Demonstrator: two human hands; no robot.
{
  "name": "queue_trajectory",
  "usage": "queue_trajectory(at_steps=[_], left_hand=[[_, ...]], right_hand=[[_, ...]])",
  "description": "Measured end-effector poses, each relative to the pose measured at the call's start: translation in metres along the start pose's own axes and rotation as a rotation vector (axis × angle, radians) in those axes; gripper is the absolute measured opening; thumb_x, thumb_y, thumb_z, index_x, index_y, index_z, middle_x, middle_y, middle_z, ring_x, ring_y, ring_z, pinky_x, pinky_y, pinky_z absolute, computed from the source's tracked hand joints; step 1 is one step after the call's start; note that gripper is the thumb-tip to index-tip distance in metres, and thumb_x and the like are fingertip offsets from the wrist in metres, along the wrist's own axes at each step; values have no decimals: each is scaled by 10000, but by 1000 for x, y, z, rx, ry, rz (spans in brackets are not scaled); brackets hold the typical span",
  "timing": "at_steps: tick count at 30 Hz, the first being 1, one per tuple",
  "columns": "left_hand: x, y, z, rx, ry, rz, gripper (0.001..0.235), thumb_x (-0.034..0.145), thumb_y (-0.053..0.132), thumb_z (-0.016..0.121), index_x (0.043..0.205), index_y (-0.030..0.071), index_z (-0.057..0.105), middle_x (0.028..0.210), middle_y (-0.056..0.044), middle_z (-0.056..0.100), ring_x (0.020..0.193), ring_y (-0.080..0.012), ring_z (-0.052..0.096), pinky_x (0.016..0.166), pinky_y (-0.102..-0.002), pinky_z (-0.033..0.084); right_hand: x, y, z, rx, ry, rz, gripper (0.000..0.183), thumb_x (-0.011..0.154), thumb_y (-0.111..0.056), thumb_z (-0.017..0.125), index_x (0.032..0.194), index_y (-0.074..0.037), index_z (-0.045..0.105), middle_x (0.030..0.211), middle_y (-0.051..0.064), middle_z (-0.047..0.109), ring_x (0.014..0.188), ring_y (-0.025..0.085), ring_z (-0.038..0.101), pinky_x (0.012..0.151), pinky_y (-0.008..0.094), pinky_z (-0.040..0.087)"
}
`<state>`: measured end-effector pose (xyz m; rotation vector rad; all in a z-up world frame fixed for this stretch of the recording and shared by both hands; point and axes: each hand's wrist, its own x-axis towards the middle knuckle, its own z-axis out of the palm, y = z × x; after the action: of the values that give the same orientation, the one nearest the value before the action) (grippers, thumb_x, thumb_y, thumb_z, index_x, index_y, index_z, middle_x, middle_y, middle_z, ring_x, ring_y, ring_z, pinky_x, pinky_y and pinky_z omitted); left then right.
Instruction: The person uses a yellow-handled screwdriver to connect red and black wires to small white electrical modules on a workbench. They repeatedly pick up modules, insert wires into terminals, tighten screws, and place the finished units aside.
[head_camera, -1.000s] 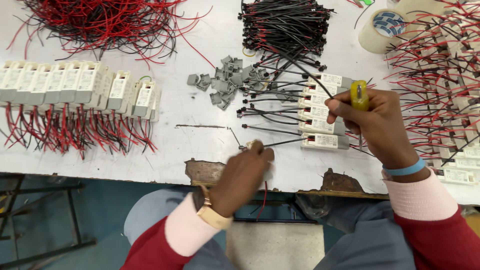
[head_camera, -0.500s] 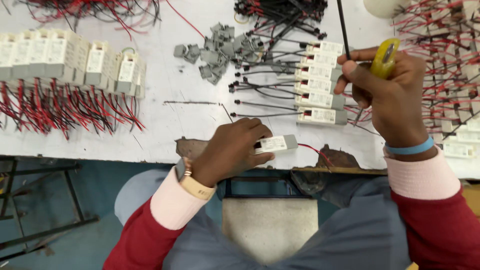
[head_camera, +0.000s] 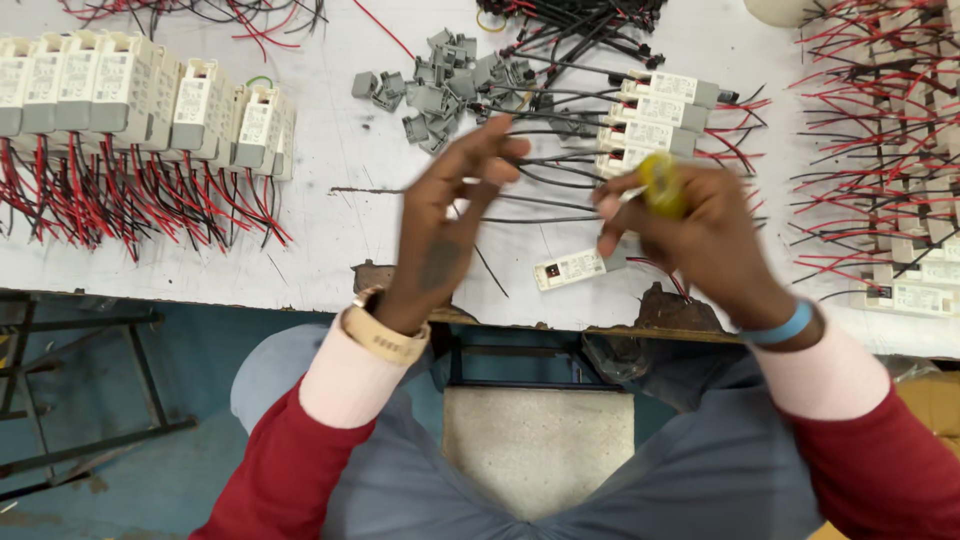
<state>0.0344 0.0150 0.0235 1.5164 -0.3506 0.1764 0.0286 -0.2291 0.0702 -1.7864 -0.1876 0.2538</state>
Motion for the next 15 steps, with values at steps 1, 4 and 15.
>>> queue_trajectory(at_steps=[1,4,15], left_hand=[[0,3,-2,-89,19,-25,402,1035,207,670,1399,45,613,1223,-52,733,1119,-129,697,913,-260,564],[-5,12,-3,-258,66,-73,330,1043,153,697,1319,-27,677,1126,-95,756,1041,-148,706,944,-282,579],[-14,24,-7,-402,56,-128,171,1016,90,709,1111,-50,686,905,-65,712,805,-110,677,742,-266,574]], right_hand=[[-3,2,10,-20,-42,18,145,933,-140,719,1012,-23,754,704,51,738,432,31,419,390,206,319],[-7,4,31,33,-158,191,176,890,-188,729,980,-37,745,666,58,751,372,52,424,339,229,325],[-8,-10,50,154,-306,211,247,892,-192,707,1031,8,743,862,80,761,421,76,559,368,243,458]])
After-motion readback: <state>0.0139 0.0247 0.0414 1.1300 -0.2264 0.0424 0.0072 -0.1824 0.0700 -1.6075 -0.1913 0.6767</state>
